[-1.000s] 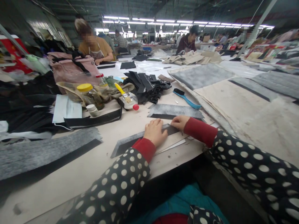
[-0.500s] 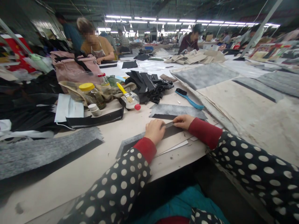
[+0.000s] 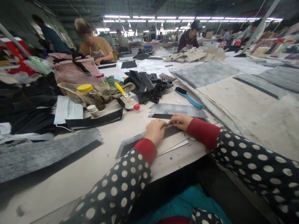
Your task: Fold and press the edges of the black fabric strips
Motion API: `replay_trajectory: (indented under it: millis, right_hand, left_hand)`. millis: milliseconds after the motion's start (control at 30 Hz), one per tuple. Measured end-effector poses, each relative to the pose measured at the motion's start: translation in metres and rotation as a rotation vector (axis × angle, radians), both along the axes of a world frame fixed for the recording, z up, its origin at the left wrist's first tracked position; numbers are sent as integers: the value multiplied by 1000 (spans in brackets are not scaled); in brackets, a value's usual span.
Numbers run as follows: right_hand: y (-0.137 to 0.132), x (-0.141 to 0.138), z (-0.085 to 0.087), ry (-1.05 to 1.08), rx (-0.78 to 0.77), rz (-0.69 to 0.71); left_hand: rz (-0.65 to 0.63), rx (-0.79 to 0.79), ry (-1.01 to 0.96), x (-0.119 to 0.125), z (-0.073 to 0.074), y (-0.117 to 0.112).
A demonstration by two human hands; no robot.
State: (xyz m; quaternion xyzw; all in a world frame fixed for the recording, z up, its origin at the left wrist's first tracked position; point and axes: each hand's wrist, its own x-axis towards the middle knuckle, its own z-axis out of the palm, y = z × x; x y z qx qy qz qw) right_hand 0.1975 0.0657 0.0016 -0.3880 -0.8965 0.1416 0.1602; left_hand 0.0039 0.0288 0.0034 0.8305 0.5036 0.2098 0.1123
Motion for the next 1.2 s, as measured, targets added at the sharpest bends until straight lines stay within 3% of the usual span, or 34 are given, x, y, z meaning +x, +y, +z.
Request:
replay_trajectory:
  millis: [233, 400, 567, 767, 900, 1067, 1200]
  right_hand:
    - [-6, -3, 2, -129, 205, 92]
    - [-22, -14, 10, -384, 290, 45]
    - [-36, -31, 20, -514, 267, -60]
    - [-39, -43, 21, -476, 224, -233]
    - [-40, -50, 21, -442, 220, -267]
    - [-40, -63, 23, -337, 78, -272]
    - [-43, -69, 22, -363, 69, -227]
  left_hand:
    - [-62, 103, 127, -1, 3, -2]
    - [-126, 174, 280, 2, 10, -7]
    - [-185, 152, 276, -3, 10, -6]
    - [-158, -24, -21, -28, 3, 8]
    - [-103, -44, -118, -36, -2, 7]
    - [-38, -12, -105, -32, -6, 3]
    - [-22, 22, 7, -30, -1, -3]
